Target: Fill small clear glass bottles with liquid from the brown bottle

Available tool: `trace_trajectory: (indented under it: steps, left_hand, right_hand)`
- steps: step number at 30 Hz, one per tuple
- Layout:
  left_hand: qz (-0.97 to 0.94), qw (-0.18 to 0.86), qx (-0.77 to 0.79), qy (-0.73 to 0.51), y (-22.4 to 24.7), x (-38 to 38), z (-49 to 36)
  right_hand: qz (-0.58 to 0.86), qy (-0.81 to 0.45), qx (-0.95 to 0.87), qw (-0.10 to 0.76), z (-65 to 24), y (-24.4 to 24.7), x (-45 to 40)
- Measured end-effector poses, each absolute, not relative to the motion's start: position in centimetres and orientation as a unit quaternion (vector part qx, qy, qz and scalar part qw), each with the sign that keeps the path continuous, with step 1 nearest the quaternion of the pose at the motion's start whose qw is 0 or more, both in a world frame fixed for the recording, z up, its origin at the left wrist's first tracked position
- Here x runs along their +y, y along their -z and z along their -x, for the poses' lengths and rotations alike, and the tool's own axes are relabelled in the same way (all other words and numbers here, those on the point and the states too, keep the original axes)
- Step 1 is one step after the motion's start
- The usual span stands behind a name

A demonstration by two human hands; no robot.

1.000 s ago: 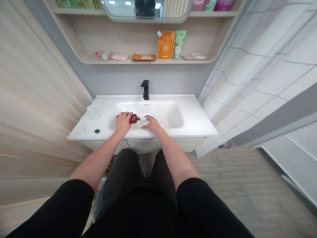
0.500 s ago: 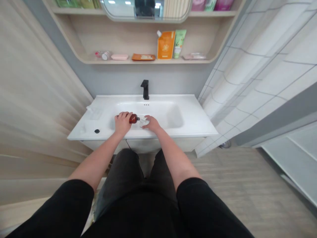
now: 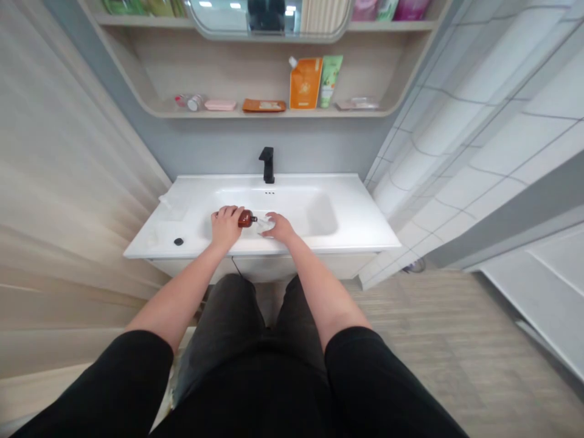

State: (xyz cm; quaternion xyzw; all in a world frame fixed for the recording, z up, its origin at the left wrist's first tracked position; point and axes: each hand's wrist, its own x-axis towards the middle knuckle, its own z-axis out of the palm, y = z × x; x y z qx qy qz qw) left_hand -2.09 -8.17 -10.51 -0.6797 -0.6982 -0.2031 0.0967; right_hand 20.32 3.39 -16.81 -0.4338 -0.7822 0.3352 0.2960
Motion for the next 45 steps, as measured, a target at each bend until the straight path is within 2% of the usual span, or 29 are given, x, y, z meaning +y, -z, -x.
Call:
trace_trajectory:
  steps: [45]
  left_hand:
    - [0.684, 0.099, -0.692, 0.21, 10.66, -8.09, 2.18]
  right_hand:
    - [0.436, -0.33, -0.781, 0.302, -20.24, 16.61, 3.22]
